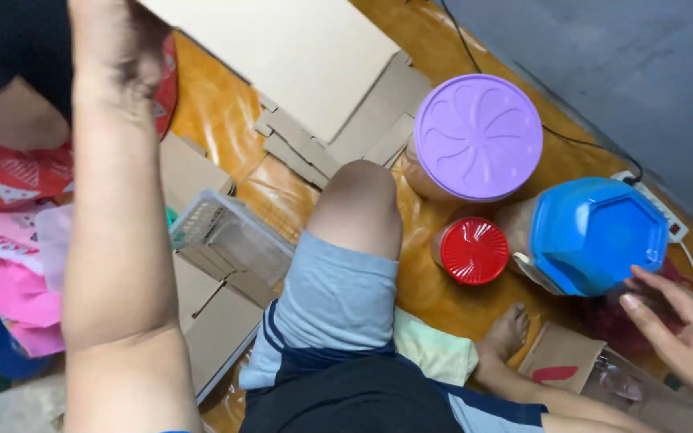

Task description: Packaging snacks into bags using tongs and then placing them into hand-folded cardboard boxes along with small bottles.

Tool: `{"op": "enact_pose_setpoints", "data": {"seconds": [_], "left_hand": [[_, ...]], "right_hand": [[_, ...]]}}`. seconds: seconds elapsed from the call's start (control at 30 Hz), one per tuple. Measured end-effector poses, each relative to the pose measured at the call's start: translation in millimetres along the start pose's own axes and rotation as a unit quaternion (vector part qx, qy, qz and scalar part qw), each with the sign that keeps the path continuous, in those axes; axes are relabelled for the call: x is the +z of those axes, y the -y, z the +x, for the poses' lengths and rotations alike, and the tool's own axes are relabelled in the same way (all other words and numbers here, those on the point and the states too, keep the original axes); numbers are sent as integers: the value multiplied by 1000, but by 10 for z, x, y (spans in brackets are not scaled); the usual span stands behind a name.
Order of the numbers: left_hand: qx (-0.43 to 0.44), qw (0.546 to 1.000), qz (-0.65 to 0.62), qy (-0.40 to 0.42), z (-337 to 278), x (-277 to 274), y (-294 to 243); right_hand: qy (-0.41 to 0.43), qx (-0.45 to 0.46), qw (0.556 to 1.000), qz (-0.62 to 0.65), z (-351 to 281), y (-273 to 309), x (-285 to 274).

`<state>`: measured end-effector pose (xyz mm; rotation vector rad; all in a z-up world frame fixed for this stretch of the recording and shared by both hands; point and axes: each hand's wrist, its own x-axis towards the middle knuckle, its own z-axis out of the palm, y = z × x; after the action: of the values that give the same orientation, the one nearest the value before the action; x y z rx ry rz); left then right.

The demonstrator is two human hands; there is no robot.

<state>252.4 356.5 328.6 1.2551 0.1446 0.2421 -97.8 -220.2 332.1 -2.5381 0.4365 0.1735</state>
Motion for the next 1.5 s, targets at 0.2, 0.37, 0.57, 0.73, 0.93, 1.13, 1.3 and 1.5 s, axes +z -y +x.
{"op": "enact_pose_setpoints", "data": {"seconds": [0.2,0.37,0.57,0.73,0.93,1.13,1.3,1.5], "left_hand": [[-32,993,21,-113,-405,-1187,-727],[-77,979,118,-147,-979,-2146,-369],[-145,955,139,-218,-1536,-2699,16],[-197,914,226,-272,-1741,-2659,86],[-160,917,192,-310,-1688,-2882,440],[-148,955,77,-244,-1497,-2270,226],[-86,991,49,-88,-1300,-1942,20],[-56,981,150,-106,-1433,-2503,362]], "right_hand": [[37,-2,999,39,122,-179,171],[61,9,998,9,237,-83,270],[73,22,997,22,336,43,366],[84,27,996,-12,377,251,383],[101,68,992,-36,389,386,393],[98,53,994,20,180,1337,473],[160,-134,978,3,106,1568,564],[203,15,979,-25,26,1542,622]]}}
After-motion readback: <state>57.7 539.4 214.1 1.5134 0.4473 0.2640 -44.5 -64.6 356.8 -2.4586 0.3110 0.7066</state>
